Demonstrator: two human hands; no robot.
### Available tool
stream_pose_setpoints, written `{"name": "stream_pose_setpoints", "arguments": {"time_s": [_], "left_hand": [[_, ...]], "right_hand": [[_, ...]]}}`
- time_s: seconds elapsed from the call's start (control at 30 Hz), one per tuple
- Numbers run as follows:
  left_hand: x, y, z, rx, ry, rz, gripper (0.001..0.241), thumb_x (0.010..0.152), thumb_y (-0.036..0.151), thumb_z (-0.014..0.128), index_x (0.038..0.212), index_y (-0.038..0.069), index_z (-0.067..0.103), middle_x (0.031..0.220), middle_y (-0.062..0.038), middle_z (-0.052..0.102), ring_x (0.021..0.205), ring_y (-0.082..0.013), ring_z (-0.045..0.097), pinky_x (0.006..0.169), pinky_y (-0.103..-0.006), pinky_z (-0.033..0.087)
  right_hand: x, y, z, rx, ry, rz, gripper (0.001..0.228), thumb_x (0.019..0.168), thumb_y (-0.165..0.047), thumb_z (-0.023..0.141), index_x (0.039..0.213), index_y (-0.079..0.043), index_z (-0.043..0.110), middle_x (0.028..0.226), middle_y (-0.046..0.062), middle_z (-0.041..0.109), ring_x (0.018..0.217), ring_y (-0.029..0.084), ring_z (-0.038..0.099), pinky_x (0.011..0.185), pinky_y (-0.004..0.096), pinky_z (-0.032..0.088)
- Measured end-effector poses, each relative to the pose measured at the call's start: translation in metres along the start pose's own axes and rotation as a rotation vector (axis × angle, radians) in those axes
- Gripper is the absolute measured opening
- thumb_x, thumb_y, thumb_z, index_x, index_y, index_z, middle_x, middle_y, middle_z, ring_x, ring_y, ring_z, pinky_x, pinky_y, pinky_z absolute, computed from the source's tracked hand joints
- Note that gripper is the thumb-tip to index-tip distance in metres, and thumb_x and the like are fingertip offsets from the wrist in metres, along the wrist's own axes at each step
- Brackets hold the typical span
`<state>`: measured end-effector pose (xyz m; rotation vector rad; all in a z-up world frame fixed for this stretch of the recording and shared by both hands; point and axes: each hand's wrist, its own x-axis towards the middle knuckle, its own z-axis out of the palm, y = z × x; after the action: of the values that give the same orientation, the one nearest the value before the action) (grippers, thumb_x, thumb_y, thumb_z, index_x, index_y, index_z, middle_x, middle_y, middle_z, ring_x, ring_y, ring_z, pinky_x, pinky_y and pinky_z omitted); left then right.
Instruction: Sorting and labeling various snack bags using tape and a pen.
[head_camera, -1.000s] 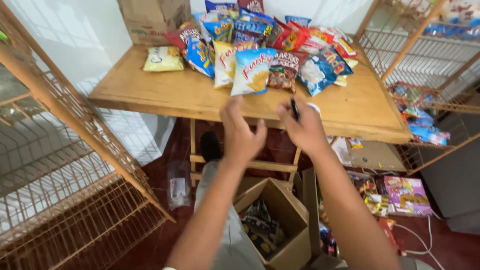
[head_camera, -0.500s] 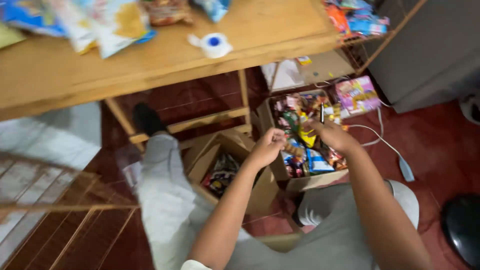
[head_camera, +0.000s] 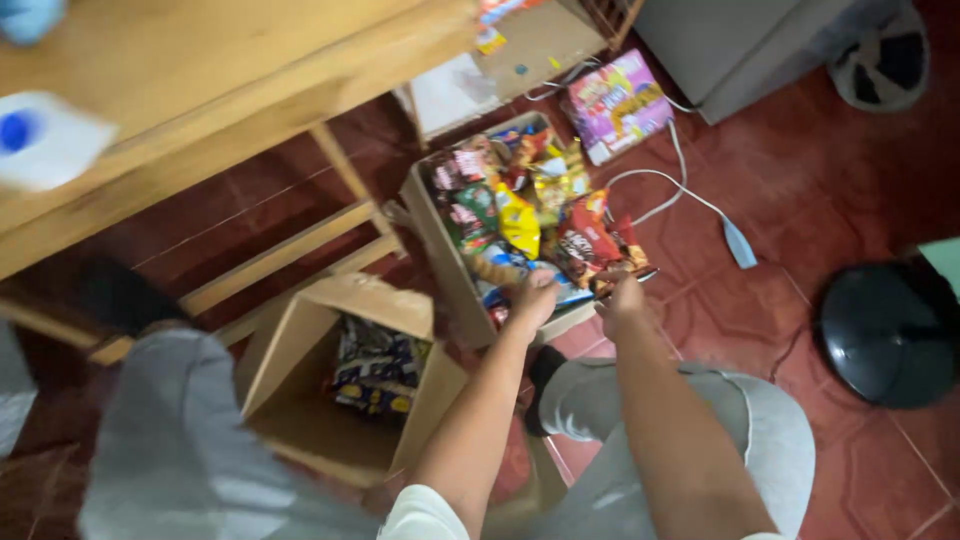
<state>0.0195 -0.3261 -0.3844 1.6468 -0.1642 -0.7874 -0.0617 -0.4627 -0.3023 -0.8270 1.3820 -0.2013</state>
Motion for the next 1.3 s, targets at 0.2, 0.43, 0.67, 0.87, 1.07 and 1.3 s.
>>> {"name": "stream_pose_setpoints", "arguments": {"time_s": [0.2,0.43,0.67,0.87,1.07,1.3], "left_hand": [[0.084,-0.031,0.031,0.184,0.104,0.348,0.064,0.076,-0.003,0.059,0.140,-0.002,0.050,0.137,-0.025,0.058,0.132,-0.0383,0.053,0.112,-0.0423,0.039],[0.057,0.069,0.026,0.292,0.008,0.140,0.072,0.077,0.005,0.068,0.144,0.005,0.040,0.134,-0.026,0.056,0.126,-0.0408,0.054,0.107,-0.0440,0.042],[0.021,0.121,-0.010,0.116,0.030,0.319,0.049,0.089,0.023,0.076,0.130,0.004,0.057,0.107,-0.016,0.074,0.097,-0.0253,0.072,0.086,-0.0377,0.057],[-0.029,0.182,-0.072,0.029,0.016,0.671,0.026,0.092,0.012,0.070,0.115,0.001,0.067,0.111,-0.010,0.074,0.104,-0.0203,0.070,0.092,-0.0358,0.055],[-0.050,0.124,-0.105,-0.097,-0.020,0.412,0.026,0.090,0.008,0.066,0.115,0.005,0.064,0.109,-0.005,0.069,0.104,-0.0184,0.066,0.091,-0.0334,0.054],[-0.066,0.049,-0.118,0.072,-0.041,-0.061,0.033,0.092,0.021,0.066,0.118,0.000,0.069,0.104,-0.013,0.073,0.091,-0.0222,0.066,0.079,-0.0375,0.053]], "right_hand": [[0.063,0.021,0.002,0.085,-0.120,-0.364,0.024,0.089,-0.025,0.060,0.096,-0.008,0.074,0.089,0.005,0.071,0.083,0.017,0.061,0.076,0.031,0.046],[-0.017,-0.019,0.034,-0.123,0.077,-0.406,0.019,0.091,-0.024,0.060,0.095,-0.007,0.070,0.091,0.005,0.071,0.084,0.017,0.063,0.077,0.036,0.050],[-0.056,-0.054,0.044,-0.233,0.117,-1.207,0.013,0.099,-0.008,0.060,0.108,0.002,0.061,0.106,0.011,0.057,0.097,0.019,0.060,0.088,0.035,0.050],[-0.163,-0.080,0.084,-0.329,-0.343,-1.043,0.023,0.101,-0.015,0.054,0.117,-0.002,0.064,0.091,0.003,0.060,0.082,0.013,0.055,0.075,0.030,0.047],[-0.114,-0.038,0.075,-0.251,-0.522,-0.700,0.024,0.103,-0.021,0.056,0.115,-0.005,0.068,0.090,-0.001,0.064,0.079,0.010,0.057,0.071,0.028,0.047],[0.008,0.055,0.023,-0.686,0.020,-0.411,0.046,0.096,-0.035,0.062,0.121,0.002,0.068,0.098,0.019,0.070,0.075,0.027,0.062,0.062,0.039,0.047]]}}
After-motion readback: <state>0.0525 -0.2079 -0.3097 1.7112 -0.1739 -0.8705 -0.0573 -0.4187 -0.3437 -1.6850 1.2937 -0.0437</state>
